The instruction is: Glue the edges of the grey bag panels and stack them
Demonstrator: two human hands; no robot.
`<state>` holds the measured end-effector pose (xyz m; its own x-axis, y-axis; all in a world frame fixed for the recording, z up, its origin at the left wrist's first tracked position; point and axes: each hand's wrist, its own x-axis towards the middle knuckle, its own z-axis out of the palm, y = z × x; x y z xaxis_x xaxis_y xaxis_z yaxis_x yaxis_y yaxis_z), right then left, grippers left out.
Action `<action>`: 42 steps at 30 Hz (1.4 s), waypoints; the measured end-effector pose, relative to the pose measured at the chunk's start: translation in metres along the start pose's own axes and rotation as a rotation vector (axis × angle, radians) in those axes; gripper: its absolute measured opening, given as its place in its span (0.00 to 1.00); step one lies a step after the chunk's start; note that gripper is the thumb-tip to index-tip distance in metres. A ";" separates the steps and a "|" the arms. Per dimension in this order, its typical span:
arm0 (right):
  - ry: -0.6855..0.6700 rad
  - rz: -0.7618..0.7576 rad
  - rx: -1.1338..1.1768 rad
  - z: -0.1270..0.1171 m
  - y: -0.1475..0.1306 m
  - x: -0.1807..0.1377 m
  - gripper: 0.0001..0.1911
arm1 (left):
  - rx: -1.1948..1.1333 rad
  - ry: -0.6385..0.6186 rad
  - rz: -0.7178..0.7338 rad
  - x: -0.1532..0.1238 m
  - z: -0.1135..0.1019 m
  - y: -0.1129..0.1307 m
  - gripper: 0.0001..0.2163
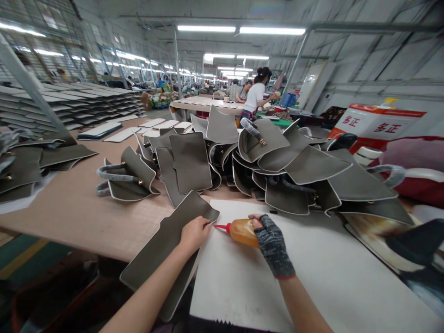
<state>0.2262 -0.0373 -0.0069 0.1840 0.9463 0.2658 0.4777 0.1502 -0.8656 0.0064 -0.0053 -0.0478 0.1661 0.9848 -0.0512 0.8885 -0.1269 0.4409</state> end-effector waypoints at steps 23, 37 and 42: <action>-0.116 0.188 0.167 0.002 -0.006 -0.045 0.15 | -0.001 -0.023 -0.011 0.002 -0.002 0.002 0.14; -0.228 0.189 0.181 -0.001 -0.015 -0.070 0.16 | 0.014 -0.010 0.043 0.004 0.004 -0.002 0.15; -0.253 0.225 0.182 0.001 -0.019 -0.075 0.16 | 0.021 -0.019 0.041 0.004 0.002 -0.001 0.15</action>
<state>0.2028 -0.1106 -0.0108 0.0386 0.9987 -0.0330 0.2845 -0.0427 -0.9577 0.0068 -0.0016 -0.0499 0.2103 0.9764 -0.0501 0.8895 -0.1699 0.4241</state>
